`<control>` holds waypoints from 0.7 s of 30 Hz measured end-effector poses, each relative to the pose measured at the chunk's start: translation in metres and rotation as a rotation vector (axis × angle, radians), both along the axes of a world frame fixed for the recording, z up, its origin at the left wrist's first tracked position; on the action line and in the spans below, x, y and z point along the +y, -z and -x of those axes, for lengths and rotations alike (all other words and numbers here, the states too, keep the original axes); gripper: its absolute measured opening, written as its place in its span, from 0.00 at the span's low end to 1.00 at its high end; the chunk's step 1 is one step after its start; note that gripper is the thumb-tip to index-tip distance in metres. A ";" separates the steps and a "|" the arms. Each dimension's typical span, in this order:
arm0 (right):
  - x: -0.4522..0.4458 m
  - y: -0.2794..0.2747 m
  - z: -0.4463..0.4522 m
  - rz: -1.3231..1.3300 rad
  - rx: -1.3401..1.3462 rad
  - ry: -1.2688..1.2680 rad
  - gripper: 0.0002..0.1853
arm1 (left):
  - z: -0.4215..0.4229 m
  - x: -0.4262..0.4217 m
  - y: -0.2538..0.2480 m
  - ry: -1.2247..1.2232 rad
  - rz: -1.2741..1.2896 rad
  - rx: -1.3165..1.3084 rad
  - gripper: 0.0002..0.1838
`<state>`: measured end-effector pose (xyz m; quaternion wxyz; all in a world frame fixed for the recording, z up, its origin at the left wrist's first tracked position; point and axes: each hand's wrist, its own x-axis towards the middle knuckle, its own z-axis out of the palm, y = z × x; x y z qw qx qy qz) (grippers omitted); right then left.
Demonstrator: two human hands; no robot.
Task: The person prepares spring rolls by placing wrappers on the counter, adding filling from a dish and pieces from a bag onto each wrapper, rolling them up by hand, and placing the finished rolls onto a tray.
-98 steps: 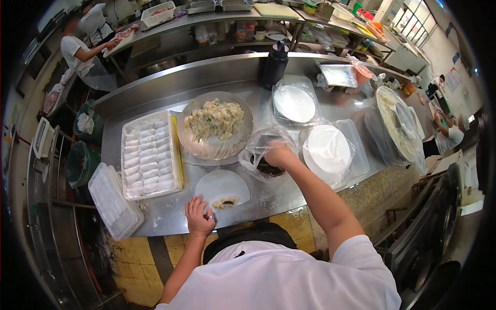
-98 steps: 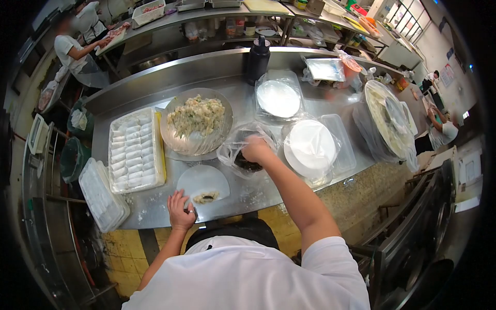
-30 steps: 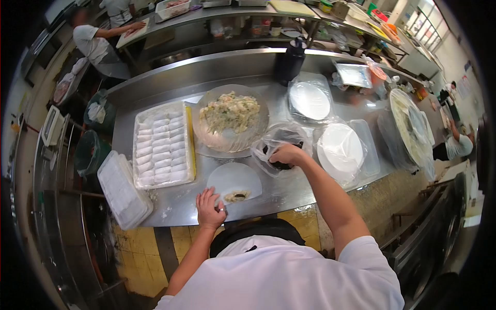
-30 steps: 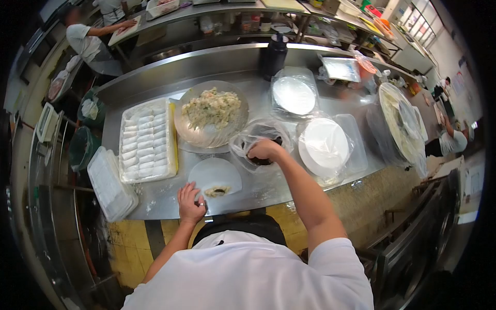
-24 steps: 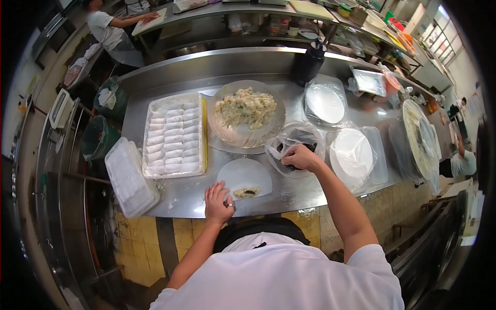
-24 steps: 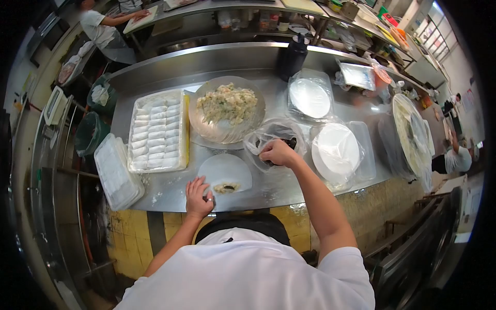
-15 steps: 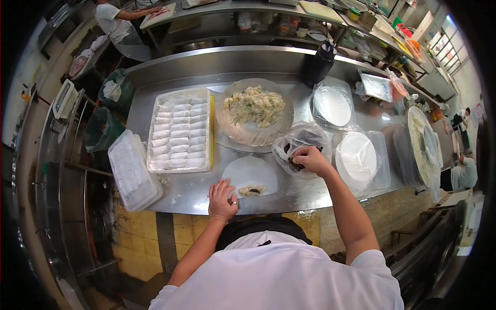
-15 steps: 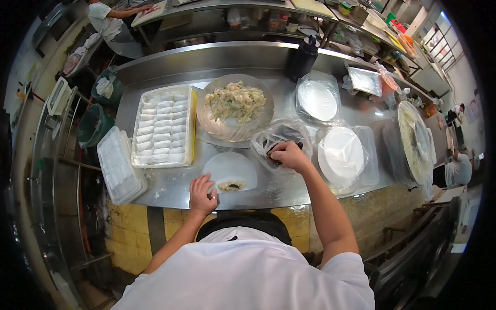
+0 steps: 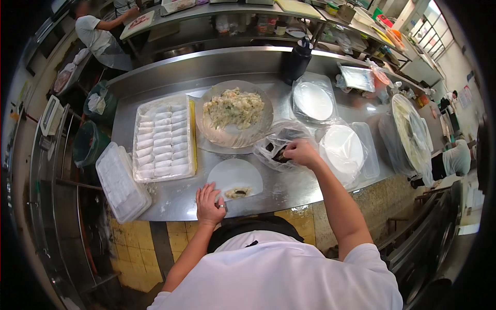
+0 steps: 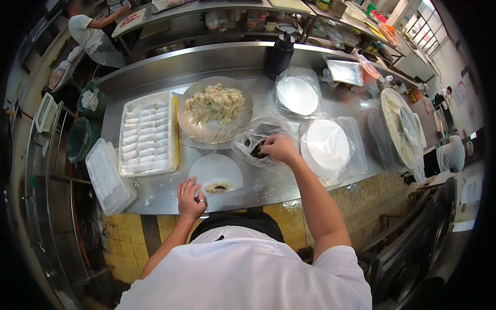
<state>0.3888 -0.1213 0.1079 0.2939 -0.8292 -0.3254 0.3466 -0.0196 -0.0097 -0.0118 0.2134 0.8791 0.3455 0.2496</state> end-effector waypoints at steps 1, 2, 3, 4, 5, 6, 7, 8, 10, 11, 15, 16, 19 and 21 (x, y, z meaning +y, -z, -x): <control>0.001 0.000 0.002 0.048 -0.075 -0.069 0.13 | 0.000 0.000 0.000 0.000 -0.002 0.001 0.18; 0.003 0.000 0.005 0.097 -0.150 -0.139 0.13 | 0.000 0.000 0.000 0.002 -0.002 0.002 0.18; 0.004 -0.001 0.008 0.146 -0.224 -0.209 0.13 | 0.001 0.000 0.000 0.003 -0.002 0.003 0.18; 0.007 0.002 0.006 0.186 -0.236 -0.192 0.14 | 0.001 0.000 -0.001 0.004 -0.001 0.003 0.18; 0.014 0.007 0.002 0.225 -0.249 -0.177 0.14 | 0.000 0.001 -0.001 0.006 -0.004 0.000 0.18; 0.021 0.004 0.000 0.265 -0.261 -0.162 0.15 | 0.000 0.001 -0.001 0.006 -0.006 -0.001 0.18; 0.027 0.003 0.000 0.299 -0.275 -0.118 0.17 | 0.000 0.001 -0.001 0.007 -0.008 0.000 0.18; 0.033 0.001 0.000 0.333 -0.288 -0.074 0.18 | 0.001 0.001 -0.001 0.006 -0.011 -0.001 0.18; 0.040 0.021 -0.009 0.365 -0.365 -0.110 0.21 | 0.001 0.001 0.000 0.006 -0.017 -0.004 0.18; 0.044 0.066 -0.024 0.362 -0.429 -0.190 0.23 | 0.001 0.000 0.000 0.005 -0.015 -0.001 0.19; 0.063 0.049 -0.001 0.504 -0.494 -0.295 0.26 | 0.001 0.000 0.002 0.004 -0.017 0.003 0.19; 0.065 0.056 -0.001 0.505 -0.545 -0.314 0.26 | 0.001 0.001 0.002 0.004 -0.019 0.002 0.18; 0.072 0.058 0.006 0.540 -0.602 -0.340 0.26 | 0.000 0.000 0.002 0.003 -0.021 0.006 0.18; 0.075 0.020 0.017 0.605 -0.512 -0.315 0.26 | 0.001 0.000 0.002 0.005 -0.022 0.004 0.18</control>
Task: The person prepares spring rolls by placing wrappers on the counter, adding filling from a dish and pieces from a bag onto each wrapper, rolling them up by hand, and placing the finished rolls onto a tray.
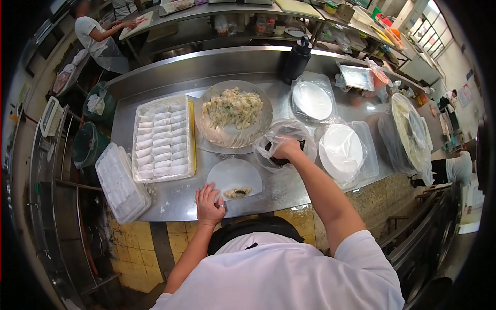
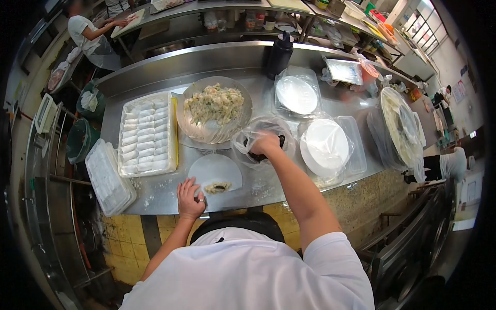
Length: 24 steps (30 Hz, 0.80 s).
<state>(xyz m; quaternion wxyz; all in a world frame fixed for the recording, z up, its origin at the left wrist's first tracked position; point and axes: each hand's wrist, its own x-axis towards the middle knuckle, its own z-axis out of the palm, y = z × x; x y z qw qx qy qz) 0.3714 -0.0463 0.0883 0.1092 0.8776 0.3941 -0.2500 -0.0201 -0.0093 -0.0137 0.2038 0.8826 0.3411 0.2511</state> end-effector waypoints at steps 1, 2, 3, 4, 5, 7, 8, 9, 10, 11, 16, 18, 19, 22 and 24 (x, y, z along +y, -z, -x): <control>-0.003 -0.018 0.004 0.009 0.034 0.003 0.26 | 0.000 0.000 0.000 0.000 -0.001 -0.003 0.18; -0.006 -0.035 0.009 0.018 0.069 0.006 0.27 | 0.000 0.001 0.000 -0.002 0.001 -0.002 0.18; -0.009 -0.046 0.011 0.028 0.104 0.009 0.27 | 0.000 0.001 0.001 -0.002 0.005 0.000 0.18; -0.011 -0.053 0.011 0.046 0.135 0.028 0.28 | 0.000 0.000 0.001 -0.003 0.008 0.002 0.18; -0.012 -0.058 0.009 0.063 0.167 0.047 0.28 | 0.000 0.000 0.001 -0.004 0.007 0.000 0.18; -0.014 -0.059 0.001 0.035 0.151 0.046 0.28 | 0.000 0.000 0.001 -0.004 0.005 -0.002 0.18; -0.015 -0.053 -0.007 -0.010 0.103 0.025 0.27 | -0.001 0.001 0.001 -0.004 0.006 -0.003 0.18; -0.018 -0.046 -0.014 -0.053 0.055 0.004 0.27 | -0.001 0.000 0.000 -0.005 0.008 -0.004 0.18; -0.024 -0.032 -0.024 -0.180 -0.008 0.051 0.25 | 0.000 0.000 0.001 -0.005 0.011 -0.003 0.18; -0.030 -0.018 -0.033 -0.307 -0.072 0.097 0.23 | 0.000 0.000 0.001 -0.006 0.011 -0.003 0.18; -0.041 -0.003 -0.050 -0.376 -0.249 0.037 0.16 | -0.001 0.000 0.002 -0.006 0.012 0.001 0.18; -0.047 0.001 -0.049 -0.415 -0.350 -0.107 0.14 | -0.001 0.000 0.002 -0.005 0.011 0.002 0.18; -0.048 0.002 -0.048 -0.484 -0.283 -0.045 0.14 | 0.000 0.000 0.002 -0.006 0.011 0.003 0.18; -0.048 -0.016 -0.034 -0.595 0.054 0.222 0.12 | 0.001 0.000 0.005 -0.003 0.006 -0.003 0.18; -0.047 -0.051 -0.017 -0.531 0.450 0.498 0.11 | 0.000 0.001 0.005 -0.004 0.006 -0.009 0.18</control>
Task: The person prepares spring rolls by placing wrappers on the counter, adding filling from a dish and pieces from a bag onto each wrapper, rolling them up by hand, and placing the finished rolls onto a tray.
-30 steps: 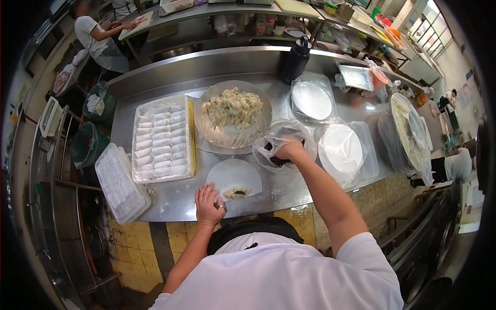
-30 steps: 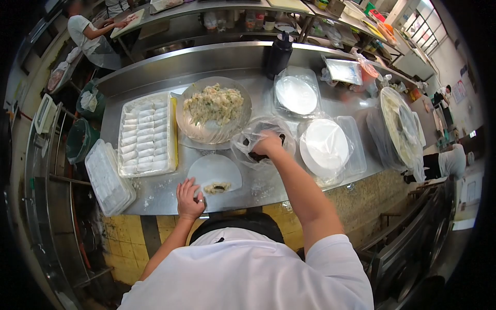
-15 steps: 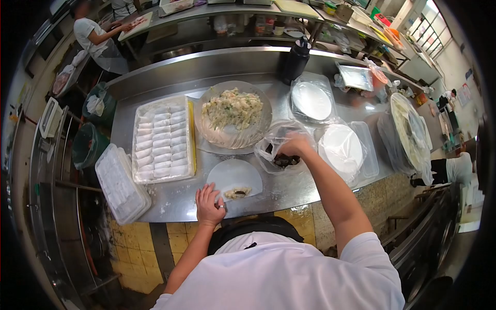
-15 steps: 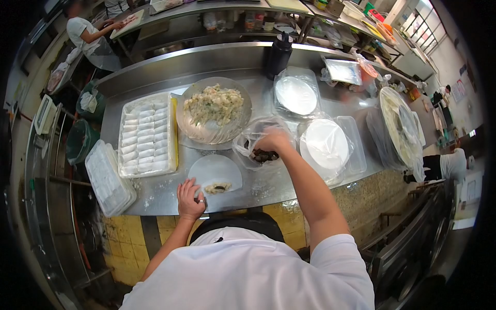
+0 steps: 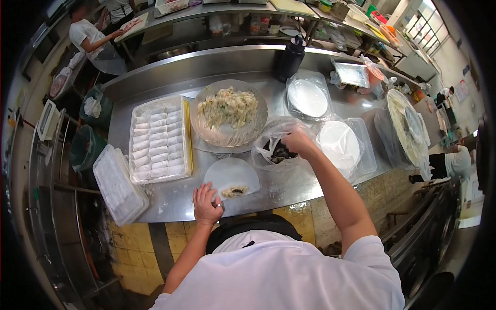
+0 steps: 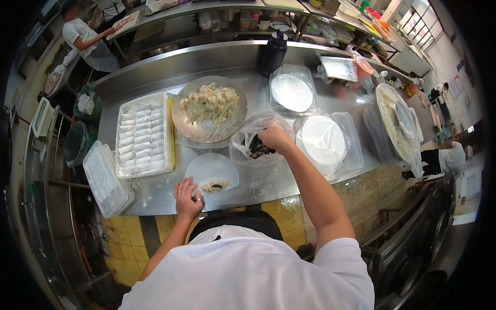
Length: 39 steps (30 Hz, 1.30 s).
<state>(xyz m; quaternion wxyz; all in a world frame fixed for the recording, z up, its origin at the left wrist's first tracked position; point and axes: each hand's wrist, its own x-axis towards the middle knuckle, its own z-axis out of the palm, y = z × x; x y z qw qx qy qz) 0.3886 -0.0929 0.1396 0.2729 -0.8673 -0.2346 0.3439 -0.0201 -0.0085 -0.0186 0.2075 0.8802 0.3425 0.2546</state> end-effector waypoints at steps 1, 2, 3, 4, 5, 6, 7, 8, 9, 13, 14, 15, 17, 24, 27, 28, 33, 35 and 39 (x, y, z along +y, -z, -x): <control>-0.002 -0.005 0.005 -0.051 0.154 -0.056 0.11 | 0.001 -0.001 -0.001 0.001 0.001 -0.001 0.18; -0.004 -0.009 0.009 -0.104 0.307 -0.111 0.10 | 0.001 0.000 -0.001 0.000 -0.001 0.000 0.18; -0.005 -0.014 0.012 -0.156 0.460 -0.166 0.10 | 0.000 0.000 -0.002 0.000 -0.003 0.001 0.18; -0.002 -0.027 0.020 -0.203 0.475 -0.156 0.10 | 0.000 -0.001 -0.002 0.001 -0.003 0.003 0.18; 0.002 -0.041 0.029 -0.249 0.490 -0.147 0.09 | 0.000 -0.002 -0.003 0.003 -0.002 0.001 0.18; 0.006 -0.052 0.036 -0.297 0.505 -0.138 0.09 | 0.000 -0.001 -0.003 0.004 -0.003 -0.002 0.17; 0.009 -0.057 0.037 -0.362 0.497 -0.124 0.10 | 0.000 -0.001 -0.004 0.005 -0.004 -0.005 0.17; 0.010 -0.060 0.037 -0.368 0.452 -0.122 0.13 | 0.000 -0.001 -0.004 0.007 -0.006 -0.004 0.17; 0.011 -0.063 0.037 -0.374 0.407 -0.121 0.15 | 0.000 0.000 -0.004 0.009 -0.007 -0.005 0.17; 0.010 -0.066 0.026 -0.386 0.432 -0.121 0.22 | 0.001 -0.001 -0.004 0.009 -0.004 -0.013 0.18; 0.010 -0.066 0.024 -0.403 0.449 -0.126 0.23 | 0.001 -0.001 -0.004 0.006 0.000 -0.016 0.18; 0.009 -0.068 0.023 -0.420 0.466 -0.129 0.23 | 0.001 -0.001 -0.004 0.005 0.004 -0.019 0.18; 0.011 -0.072 0.022 -0.444 0.481 -0.112 0.24 | 0.001 -0.001 -0.004 0.005 0.011 -0.021 0.18; 0.015 -0.086 0.025 -0.457 0.480 -0.075 0.26 | 0.000 -0.001 -0.007 0.005 0.013 -0.020 0.18; 0.008 -0.105 0.032 -0.501 0.497 -0.065 0.24 | 0.001 -0.002 -0.006 0.003 0.014 -0.024 0.17; 0.005 -0.112 0.035 -0.524 0.509 -0.058 0.24 | 0.001 -0.002 -0.006 0.005 0.012 -0.026 0.17; -0.020 -0.129 0.042 -0.622 0.554 -0.024 0.20 | 0.001 -0.001 -0.006 0.004 0.019 -0.001 0.18; -0.033 -0.126 0.041 -0.629 0.553 0.007 0.20 | 0.001 -0.001 -0.006 0.003 0.018 0.002 0.18; -0.059 -0.094 0.047 -0.619 0.561 0.096 0.18 | 0.000 -0.001 0.000 -0.002 0.010 0.002 0.19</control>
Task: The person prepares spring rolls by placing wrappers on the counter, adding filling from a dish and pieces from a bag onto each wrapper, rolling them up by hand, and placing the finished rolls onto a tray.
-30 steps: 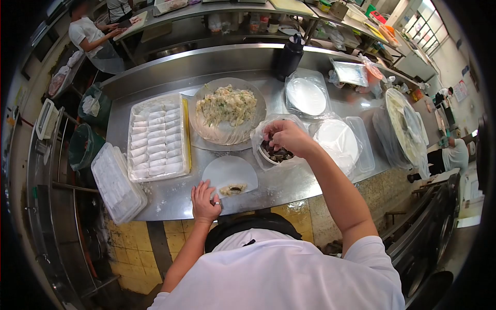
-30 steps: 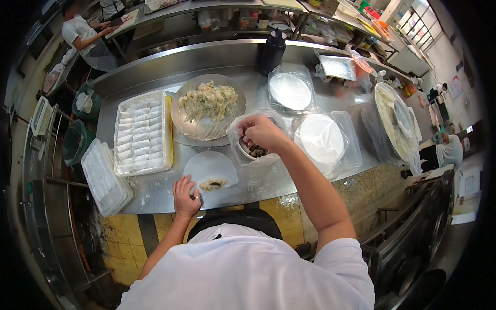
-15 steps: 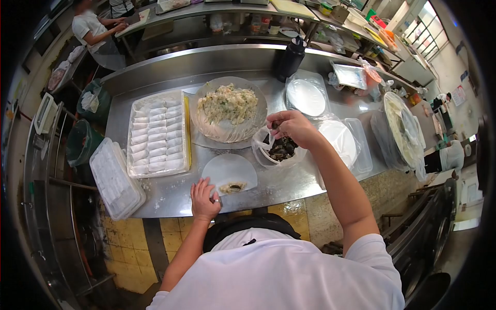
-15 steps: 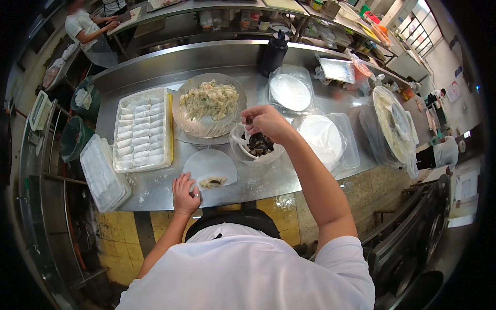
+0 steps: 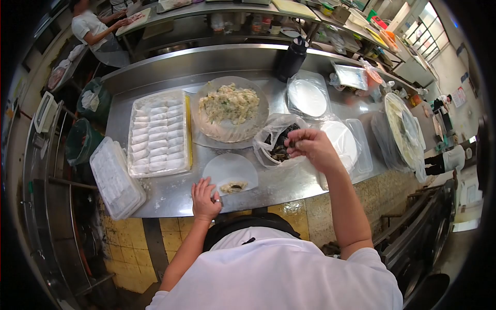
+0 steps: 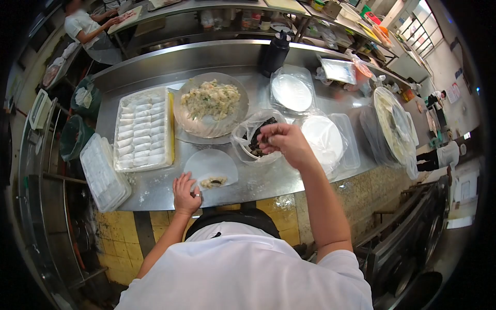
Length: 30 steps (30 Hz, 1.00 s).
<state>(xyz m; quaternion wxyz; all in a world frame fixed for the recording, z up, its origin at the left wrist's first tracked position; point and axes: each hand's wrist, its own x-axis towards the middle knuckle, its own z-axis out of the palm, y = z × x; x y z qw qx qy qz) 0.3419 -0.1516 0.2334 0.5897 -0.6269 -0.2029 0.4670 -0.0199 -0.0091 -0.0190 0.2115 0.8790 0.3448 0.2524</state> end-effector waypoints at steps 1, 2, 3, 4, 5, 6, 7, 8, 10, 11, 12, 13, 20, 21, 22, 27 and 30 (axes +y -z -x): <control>-0.005 0.012 0.005 0.000 0.030 0.012 0.18 | 0.001 0.000 0.000 -0.004 -0.004 0.001 0.19; -0.009 0.025 0.012 0.018 0.048 -0.012 0.16 | 0.002 0.000 -0.001 -0.004 0.003 -0.003 0.19; -0.011 0.039 0.020 0.047 0.075 -0.036 0.15 | 0.002 -0.001 -0.003 -0.005 0.010 -0.007 0.19; -0.012 0.055 0.030 0.067 0.108 -0.060 0.15 | 0.002 -0.001 -0.004 -0.005 0.018 -0.013 0.19; -0.012 0.070 0.041 0.086 0.138 -0.081 0.15 | 0.002 -0.001 -0.005 -0.005 0.015 -0.014 0.19; -0.011 0.085 0.052 0.122 0.150 -0.092 0.15 | 0.002 0.000 -0.005 -0.002 0.011 -0.016 0.19; -0.009 0.101 0.064 0.157 0.161 -0.102 0.15 | 0.001 0.000 -0.004 0.001 0.008 -0.019 0.19; -0.007 0.117 0.074 0.197 0.172 -0.122 0.16 | 0.001 0.000 -0.004 0.002 0.007 -0.020 0.19; -0.005 0.132 0.089 0.221 0.194 -0.133 0.17 | 0.001 0.001 -0.003 -0.001 0.007 -0.022 0.19; -0.004 0.137 0.095 0.233 0.206 -0.139 0.18 | 0.003 0.000 -0.002 -0.003 0.009 -0.022 0.19; -0.001 0.138 0.100 0.247 0.221 -0.133 0.19 | 0.003 0.000 -0.003 -0.003 0.009 -0.022 0.19; 0.002 0.138 0.103 0.252 0.213 -0.137 0.18 | 0.002 0.000 -0.003 0.000 0.009 -0.022 0.19; 0.008 0.151 0.113 0.227 0.178 -0.160 0.16 | 0.002 0.000 -0.006 0.012 0.017 -0.002 0.19; 0.007 0.153 0.115 0.212 0.188 -0.161 0.16 | 0.001 0.000 -0.006 0.013 0.016 0.000 0.19; 0.004 0.154 0.118 0.216 0.192 -0.154 0.16 | 0.002 0.000 -0.006 0.013 0.014 0.003 0.19; -0.014 0.172 0.123 0.206 0.243 -0.127 0.15 | 0.001 0.000 -0.005 0.012 -0.001 0.013 0.19; -0.021 0.180 0.122 0.233 0.279 -0.115 0.15 | 0.001 0.000 -0.004 0.009 -0.013 0.026 0.19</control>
